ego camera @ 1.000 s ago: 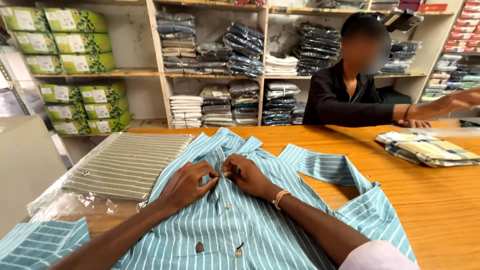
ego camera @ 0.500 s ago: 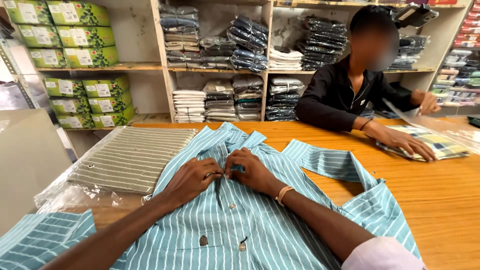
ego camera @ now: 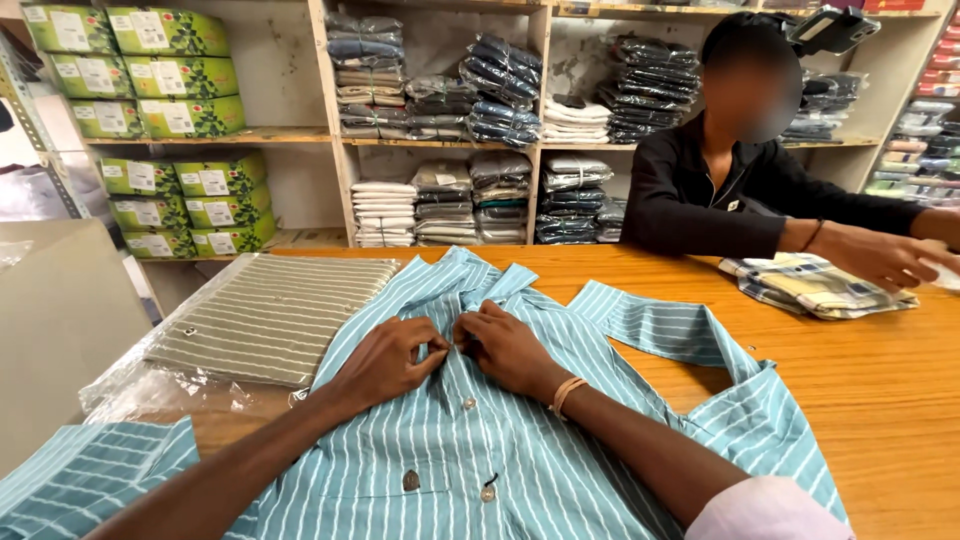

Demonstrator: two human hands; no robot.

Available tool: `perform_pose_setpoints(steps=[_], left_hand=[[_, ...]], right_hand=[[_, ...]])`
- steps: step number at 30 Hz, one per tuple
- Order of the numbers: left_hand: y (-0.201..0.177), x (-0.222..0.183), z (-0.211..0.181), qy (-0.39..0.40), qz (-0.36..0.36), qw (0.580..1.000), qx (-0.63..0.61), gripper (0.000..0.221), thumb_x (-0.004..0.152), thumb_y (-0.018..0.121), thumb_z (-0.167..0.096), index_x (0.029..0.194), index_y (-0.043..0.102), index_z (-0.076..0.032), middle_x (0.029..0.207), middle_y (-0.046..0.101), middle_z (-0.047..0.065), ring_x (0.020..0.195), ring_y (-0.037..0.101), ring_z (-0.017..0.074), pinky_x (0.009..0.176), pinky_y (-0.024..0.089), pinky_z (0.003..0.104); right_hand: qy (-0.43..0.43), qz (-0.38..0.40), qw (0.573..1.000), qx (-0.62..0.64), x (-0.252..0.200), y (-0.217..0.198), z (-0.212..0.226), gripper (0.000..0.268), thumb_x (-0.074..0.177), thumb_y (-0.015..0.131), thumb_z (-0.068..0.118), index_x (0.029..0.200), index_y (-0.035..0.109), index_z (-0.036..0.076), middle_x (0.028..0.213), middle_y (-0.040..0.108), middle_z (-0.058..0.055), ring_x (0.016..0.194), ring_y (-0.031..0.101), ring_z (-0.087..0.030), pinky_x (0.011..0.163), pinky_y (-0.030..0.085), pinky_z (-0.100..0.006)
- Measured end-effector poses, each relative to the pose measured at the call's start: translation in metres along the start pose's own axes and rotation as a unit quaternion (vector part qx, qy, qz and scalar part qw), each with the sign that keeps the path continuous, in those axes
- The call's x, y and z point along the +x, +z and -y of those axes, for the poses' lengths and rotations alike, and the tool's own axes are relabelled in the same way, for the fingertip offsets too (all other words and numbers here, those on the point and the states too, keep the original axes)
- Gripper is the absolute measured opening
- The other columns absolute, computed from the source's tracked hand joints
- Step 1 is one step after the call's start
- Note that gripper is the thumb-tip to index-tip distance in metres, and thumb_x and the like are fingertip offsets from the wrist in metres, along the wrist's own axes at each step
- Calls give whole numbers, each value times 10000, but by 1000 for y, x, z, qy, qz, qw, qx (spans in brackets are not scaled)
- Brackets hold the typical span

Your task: The person lays a light blue striped shirt flat on a wooden table and fastens each button from the bottom to the top. After buttoning, the person smooths the shirt and folds the sleeves inward.

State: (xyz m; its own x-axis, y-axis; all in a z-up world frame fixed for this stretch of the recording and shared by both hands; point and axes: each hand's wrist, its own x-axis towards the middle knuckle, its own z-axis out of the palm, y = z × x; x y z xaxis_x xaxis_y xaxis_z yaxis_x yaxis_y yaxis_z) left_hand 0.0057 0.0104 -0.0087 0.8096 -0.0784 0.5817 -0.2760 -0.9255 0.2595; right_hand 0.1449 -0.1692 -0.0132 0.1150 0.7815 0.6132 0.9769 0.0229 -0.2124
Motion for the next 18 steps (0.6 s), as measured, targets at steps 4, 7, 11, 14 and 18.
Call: perform_pose_setpoints(steps=[4, 7, 11, 14, 18], left_hand=[[5, 0, 9, 46, -12, 999, -12, 162, 880, 717, -211, 954, 746, -70, 908, 711, 73, 746, 651, 291, 757, 494, 413], [6, 1, 8, 61, -12, 998, -8, 159, 896, 699, -206, 971, 745, -74, 968, 721, 68, 800, 666, 302, 769, 509, 419], [-7, 2, -14, -22, 32, 999, 25, 195, 865, 721, -236, 989, 739, -86, 968, 715, 60, 756, 662, 306, 776, 511, 415], [-1, -1, -3, 43, -9, 999, 13, 174, 850, 730, -209, 966, 744, -81, 960, 717, 71, 786, 663, 301, 766, 503, 421], [1, -1, 1, 85, -25, 996, 27, 157, 875, 718, -200, 964, 737, -72, 955, 710, 80, 755, 645, 296, 740, 471, 419]], right_hand=[[1, -7, 1000, -2, -1, -1, -1, 207, 811, 661, 7, 992, 602, 86, 938, 666, -25, 969, 594, -268, 842, 510, -386], [-25, -14, 999, 18, -1, -3, -3, 219, 814, 685, -2, 1001, 598, 72, 951, 658, -36, 975, 583, -280, 851, 507, -392], [-65, -16, 997, 41, -2, -6, 0, 198, 863, 711, 13, 1028, 614, 64, 1001, 657, -55, 1004, 579, -291, 882, 507, -393], [-71, -9, 996, 54, -2, -2, -9, 196, 876, 706, 15, 1048, 627, 64, 1015, 681, -57, 1021, 598, -291, 893, 519, -387], [-54, -1, 997, 54, -3, 0, -7, 228, 865, 678, -14, 1073, 618, 58, 1004, 690, -76, 1017, 619, -298, 885, 525, -392]])
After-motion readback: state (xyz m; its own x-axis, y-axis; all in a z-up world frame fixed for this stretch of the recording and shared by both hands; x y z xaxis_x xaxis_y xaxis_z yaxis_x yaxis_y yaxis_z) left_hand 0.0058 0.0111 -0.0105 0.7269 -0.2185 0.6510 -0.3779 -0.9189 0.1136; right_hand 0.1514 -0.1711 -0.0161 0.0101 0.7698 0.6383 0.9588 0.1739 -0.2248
